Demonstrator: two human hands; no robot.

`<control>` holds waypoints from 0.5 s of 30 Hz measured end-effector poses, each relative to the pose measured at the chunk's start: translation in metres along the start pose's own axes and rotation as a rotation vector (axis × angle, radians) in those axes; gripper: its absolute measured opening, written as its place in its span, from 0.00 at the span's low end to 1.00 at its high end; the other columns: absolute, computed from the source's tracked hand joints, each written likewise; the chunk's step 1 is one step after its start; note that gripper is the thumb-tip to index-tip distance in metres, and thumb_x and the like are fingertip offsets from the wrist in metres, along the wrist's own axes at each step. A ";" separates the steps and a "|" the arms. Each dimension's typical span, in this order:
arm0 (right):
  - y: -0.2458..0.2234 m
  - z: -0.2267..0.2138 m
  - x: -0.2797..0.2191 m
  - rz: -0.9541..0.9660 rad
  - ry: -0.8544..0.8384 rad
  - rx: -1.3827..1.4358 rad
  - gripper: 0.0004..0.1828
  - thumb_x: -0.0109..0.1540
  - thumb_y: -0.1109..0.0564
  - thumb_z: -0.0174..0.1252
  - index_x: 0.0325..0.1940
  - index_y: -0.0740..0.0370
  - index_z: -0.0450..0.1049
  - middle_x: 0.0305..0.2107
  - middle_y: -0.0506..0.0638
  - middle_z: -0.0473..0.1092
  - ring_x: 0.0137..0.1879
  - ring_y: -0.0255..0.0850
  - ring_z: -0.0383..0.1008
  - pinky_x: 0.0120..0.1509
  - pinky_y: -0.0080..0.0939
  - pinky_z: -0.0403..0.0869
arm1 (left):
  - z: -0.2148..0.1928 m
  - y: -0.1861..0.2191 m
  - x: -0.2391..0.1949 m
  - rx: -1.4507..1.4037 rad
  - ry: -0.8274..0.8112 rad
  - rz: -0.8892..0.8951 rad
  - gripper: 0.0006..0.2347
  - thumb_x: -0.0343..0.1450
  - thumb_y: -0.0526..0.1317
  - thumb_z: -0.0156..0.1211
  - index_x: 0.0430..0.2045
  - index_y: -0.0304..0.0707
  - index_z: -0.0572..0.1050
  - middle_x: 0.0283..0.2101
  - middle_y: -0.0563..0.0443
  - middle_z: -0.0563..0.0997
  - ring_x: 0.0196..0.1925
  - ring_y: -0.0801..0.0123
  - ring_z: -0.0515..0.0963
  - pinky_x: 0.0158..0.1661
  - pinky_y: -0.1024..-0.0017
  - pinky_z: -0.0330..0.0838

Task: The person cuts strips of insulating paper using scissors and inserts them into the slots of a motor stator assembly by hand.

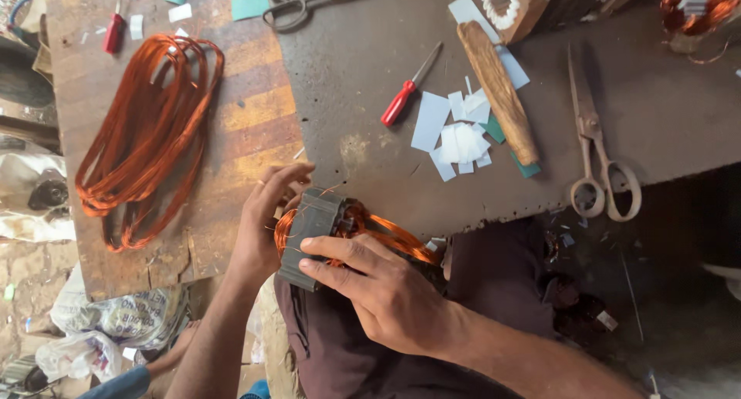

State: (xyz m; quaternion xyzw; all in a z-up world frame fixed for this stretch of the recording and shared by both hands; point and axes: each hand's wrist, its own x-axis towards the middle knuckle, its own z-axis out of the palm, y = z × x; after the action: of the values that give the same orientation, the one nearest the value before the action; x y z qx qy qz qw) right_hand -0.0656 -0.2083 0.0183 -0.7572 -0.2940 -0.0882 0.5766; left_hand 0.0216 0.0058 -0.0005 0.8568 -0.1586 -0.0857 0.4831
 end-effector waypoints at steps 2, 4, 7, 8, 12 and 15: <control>0.001 -0.002 -0.001 -0.007 -0.005 -0.049 0.22 0.62 0.71 0.56 0.61 0.66 0.75 0.63 0.56 0.69 0.58 0.52 0.75 0.64 0.47 0.74 | -0.005 0.011 0.004 0.046 -0.048 0.023 0.26 0.65 0.28 0.65 0.61 0.36 0.73 0.55 0.43 0.77 0.46 0.62 0.77 0.47 0.69 0.75; -0.001 -0.010 -0.012 0.002 0.031 -0.103 0.21 0.62 0.70 0.58 0.60 0.64 0.75 0.62 0.55 0.70 0.56 0.51 0.78 0.61 0.44 0.77 | -0.011 0.014 0.012 0.044 -0.155 0.154 0.27 0.61 0.30 0.69 0.59 0.37 0.74 0.56 0.45 0.80 0.54 0.64 0.81 0.52 0.69 0.75; -0.009 -0.038 -0.045 0.122 0.291 -0.245 0.15 0.64 0.67 0.58 0.56 0.64 0.74 0.51 0.52 0.74 0.50 0.43 0.82 0.54 0.37 0.82 | -0.010 0.009 0.015 -0.277 -0.267 0.137 0.22 0.65 0.31 0.69 0.56 0.36 0.76 0.56 0.46 0.81 0.62 0.63 0.80 0.63 0.64 0.75; -0.004 -0.048 -0.053 0.309 0.268 -0.070 0.19 0.62 0.67 0.60 0.58 0.66 0.74 0.53 0.52 0.74 0.45 0.40 0.80 0.50 0.36 0.81 | -0.009 0.005 0.014 -0.293 -0.263 0.093 0.21 0.66 0.32 0.69 0.55 0.36 0.76 0.56 0.46 0.81 0.61 0.63 0.80 0.62 0.64 0.76; 0.033 -0.056 -0.071 0.836 0.109 0.534 0.20 0.59 0.66 0.65 0.55 0.71 0.77 0.41 0.52 0.74 0.36 0.34 0.75 0.40 0.34 0.77 | -0.006 -0.003 0.014 -0.338 -0.265 -0.032 0.16 0.69 0.34 0.67 0.52 0.37 0.79 0.54 0.48 0.84 0.58 0.65 0.84 0.58 0.63 0.80; 0.054 -0.062 -0.078 0.822 0.058 0.698 0.12 0.61 0.67 0.63 0.48 0.75 0.80 0.32 0.54 0.75 0.35 0.35 0.75 0.41 0.35 0.77 | -0.004 -0.002 0.018 -0.374 -0.299 -0.049 0.16 0.68 0.34 0.68 0.51 0.36 0.79 0.55 0.47 0.83 0.57 0.66 0.84 0.56 0.64 0.80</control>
State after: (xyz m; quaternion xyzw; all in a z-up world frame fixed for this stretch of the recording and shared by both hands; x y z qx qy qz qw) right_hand -0.0870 -0.3014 -0.0428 -0.5707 0.0306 0.2269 0.7886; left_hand 0.0402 0.0037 0.0004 0.7338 -0.1887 -0.2513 0.6023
